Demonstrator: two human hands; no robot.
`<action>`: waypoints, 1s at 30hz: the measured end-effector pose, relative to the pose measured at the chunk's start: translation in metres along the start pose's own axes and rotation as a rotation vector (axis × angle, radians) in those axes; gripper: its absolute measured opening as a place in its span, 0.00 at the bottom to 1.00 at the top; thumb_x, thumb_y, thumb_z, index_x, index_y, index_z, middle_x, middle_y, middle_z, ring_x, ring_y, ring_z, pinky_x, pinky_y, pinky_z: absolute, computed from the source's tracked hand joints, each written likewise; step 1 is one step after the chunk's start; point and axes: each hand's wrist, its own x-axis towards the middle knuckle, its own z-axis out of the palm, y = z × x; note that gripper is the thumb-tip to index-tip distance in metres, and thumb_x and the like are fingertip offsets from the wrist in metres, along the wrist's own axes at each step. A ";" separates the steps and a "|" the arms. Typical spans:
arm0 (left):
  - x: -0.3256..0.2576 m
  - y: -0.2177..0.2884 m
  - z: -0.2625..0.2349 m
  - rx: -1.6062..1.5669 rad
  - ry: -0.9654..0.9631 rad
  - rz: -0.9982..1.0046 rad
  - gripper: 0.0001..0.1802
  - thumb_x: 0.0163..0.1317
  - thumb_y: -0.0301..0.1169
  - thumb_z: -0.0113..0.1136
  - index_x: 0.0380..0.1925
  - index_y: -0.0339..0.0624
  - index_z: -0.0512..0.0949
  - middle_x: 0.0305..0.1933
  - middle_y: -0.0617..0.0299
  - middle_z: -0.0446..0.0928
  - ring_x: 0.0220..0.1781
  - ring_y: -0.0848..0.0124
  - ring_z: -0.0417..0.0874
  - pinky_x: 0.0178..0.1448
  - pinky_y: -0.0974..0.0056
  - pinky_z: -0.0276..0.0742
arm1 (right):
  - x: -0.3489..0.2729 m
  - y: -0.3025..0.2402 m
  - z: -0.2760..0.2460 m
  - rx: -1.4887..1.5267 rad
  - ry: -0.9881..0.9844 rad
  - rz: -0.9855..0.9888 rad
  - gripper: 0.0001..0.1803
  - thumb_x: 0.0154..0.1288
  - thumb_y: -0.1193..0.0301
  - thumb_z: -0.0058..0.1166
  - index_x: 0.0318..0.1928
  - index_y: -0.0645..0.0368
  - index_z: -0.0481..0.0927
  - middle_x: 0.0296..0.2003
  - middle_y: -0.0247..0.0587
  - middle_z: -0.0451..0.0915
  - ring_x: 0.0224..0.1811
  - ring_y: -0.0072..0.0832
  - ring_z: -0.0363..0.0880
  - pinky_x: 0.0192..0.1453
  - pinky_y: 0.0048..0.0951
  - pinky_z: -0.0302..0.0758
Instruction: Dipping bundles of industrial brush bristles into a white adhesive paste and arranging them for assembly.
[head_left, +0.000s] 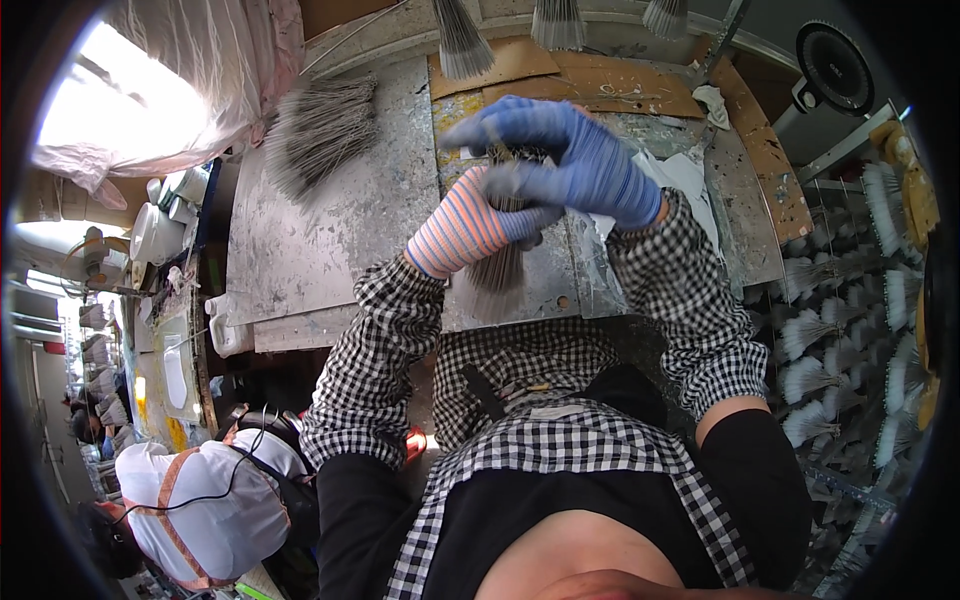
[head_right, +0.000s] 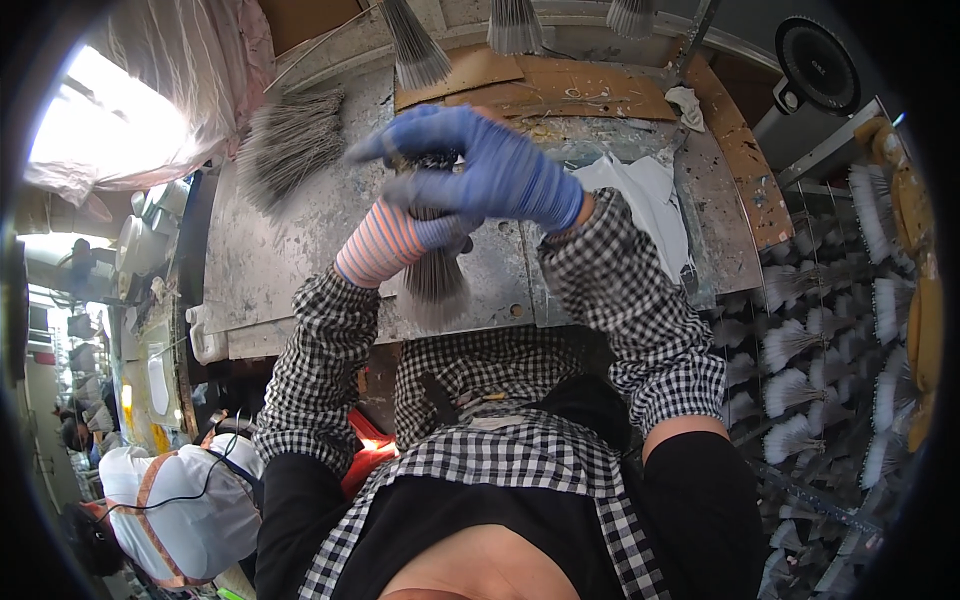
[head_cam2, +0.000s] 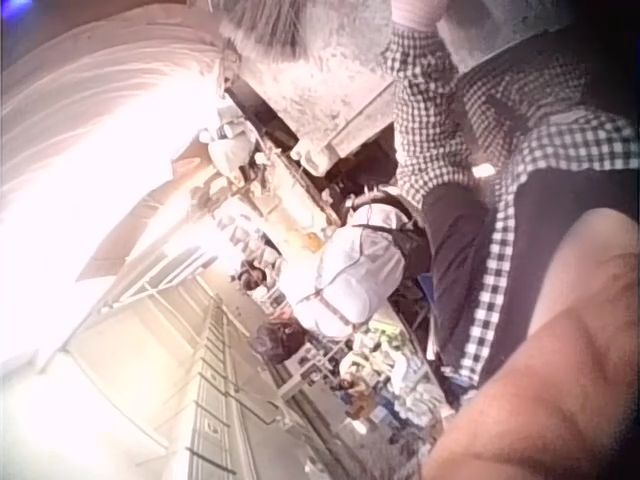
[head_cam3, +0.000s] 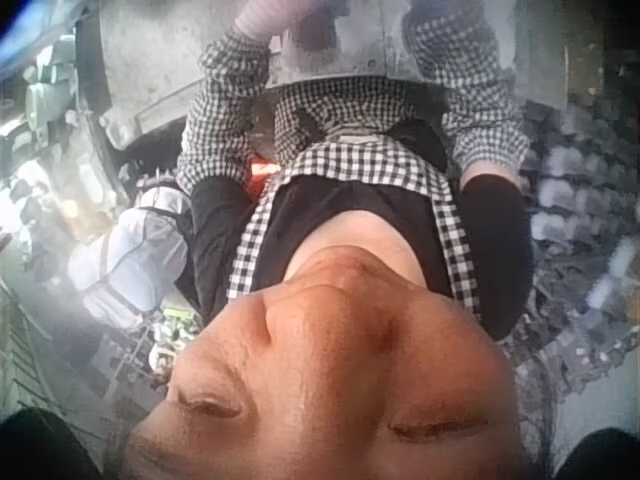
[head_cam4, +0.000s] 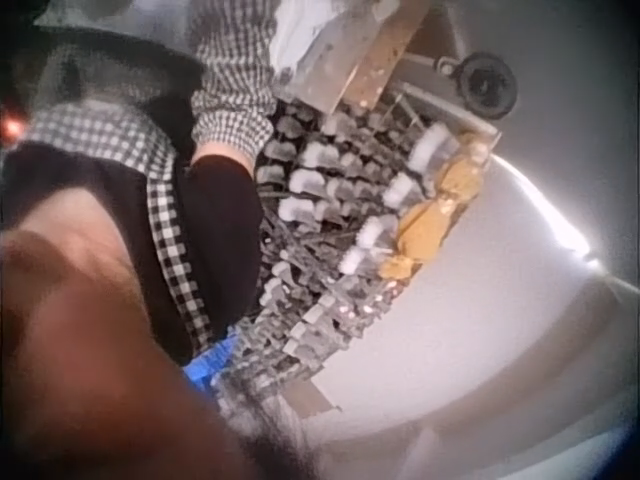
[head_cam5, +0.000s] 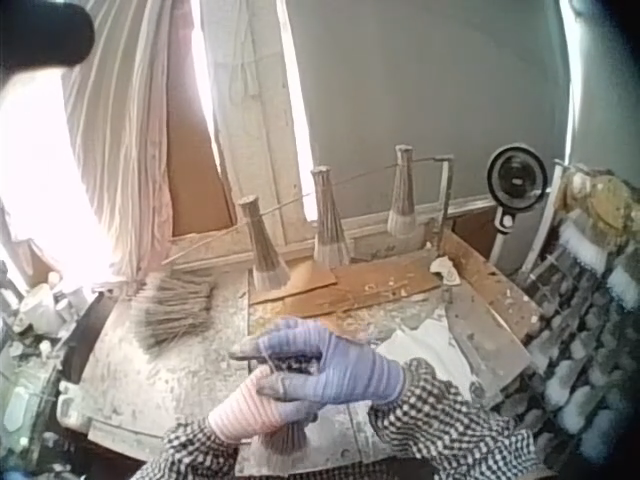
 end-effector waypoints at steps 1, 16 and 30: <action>0.002 -0.011 -0.009 0.255 -0.096 0.170 0.11 0.60 0.32 0.71 0.37 0.36 0.82 0.32 0.62 0.83 0.30 0.74 0.84 0.34 0.68 0.81 | 0.007 -0.016 0.009 -0.377 -0.035 -0.092 0.27 0.59 0.75 0.66 0.61 0.57 0.79 0.41 0.40 0.84 0.52 0.31 0.83 0.61 0.39 0.79; -0.024 -0.039 0.052 -0.853 0.464 0.241 0.28 0.58 0.33 0.73 0.55 0.39 0.70 0.52 0.56 0.79 0.57 0.62 0.81 0.65 0.54 0.78 | -0.019 -0.057 -0.015 -0.394 0.526 -0.283 0.32 0.64 0.74 0.63 0.67 0.59 0.67 0.50 0.39 0.81 0.48 0.25 0.81 0.54 0.30 0.80; -0.029 -0.084 0.098 -1.616 0.574 -0.144 0.16 0.69 0.38 0.56 0.49 0.38 0.76 0.45 0.56 0.79 0.45 0.67 0.81 0.37 0.67 0.83 | -0.119 -0.021 0.023 0.049 0.712 0.332 0.11 0.71 0.76 0.58 0.52 0.64 0.79 0.44 0.36 0.82 0.44 0.22 0.82 0.53 0.26 0.79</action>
